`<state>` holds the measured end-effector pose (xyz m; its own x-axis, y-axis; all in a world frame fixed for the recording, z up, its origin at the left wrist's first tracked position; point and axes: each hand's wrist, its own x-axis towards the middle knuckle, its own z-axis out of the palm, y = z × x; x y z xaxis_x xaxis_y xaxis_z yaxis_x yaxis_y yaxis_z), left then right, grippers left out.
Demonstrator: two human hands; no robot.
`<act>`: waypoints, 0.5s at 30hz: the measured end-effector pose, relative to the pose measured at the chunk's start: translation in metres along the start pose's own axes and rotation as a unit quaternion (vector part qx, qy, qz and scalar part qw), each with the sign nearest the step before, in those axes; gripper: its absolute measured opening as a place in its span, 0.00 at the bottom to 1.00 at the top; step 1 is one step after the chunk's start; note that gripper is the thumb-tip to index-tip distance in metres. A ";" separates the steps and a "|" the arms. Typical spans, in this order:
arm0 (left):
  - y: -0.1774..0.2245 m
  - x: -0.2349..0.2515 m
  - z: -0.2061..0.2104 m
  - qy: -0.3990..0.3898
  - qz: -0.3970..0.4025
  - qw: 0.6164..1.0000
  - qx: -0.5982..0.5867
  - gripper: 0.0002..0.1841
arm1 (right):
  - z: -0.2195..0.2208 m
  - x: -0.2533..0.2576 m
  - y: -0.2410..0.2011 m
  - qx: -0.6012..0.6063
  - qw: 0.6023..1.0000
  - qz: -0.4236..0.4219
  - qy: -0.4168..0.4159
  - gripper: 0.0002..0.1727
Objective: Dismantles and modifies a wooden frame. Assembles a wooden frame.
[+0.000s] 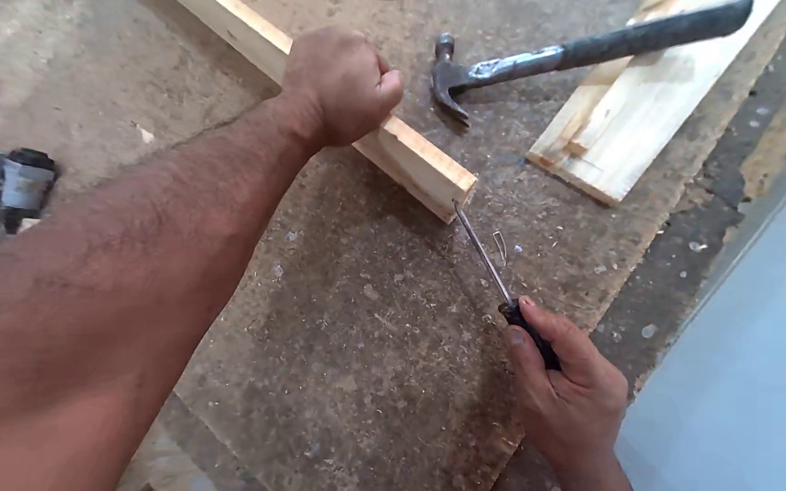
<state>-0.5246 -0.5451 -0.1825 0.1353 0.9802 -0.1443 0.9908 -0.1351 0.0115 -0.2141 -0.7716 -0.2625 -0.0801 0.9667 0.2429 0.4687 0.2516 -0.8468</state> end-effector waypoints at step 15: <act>-0.011 -0.004 0.038 0.271 0.059 0.954 -0.112 0.27 | 0.010 -0.007 -0.022 -0.012 1.000 -0.001 0.019 0.11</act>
<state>-0.5363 -0.5529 -0.2194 0.1700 0.8988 0.4040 0.9371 -0.2743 0.2159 -0.2323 -0.7833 -0.2500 -0.0483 0.9637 0.2627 0.4892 0.2522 -0.8349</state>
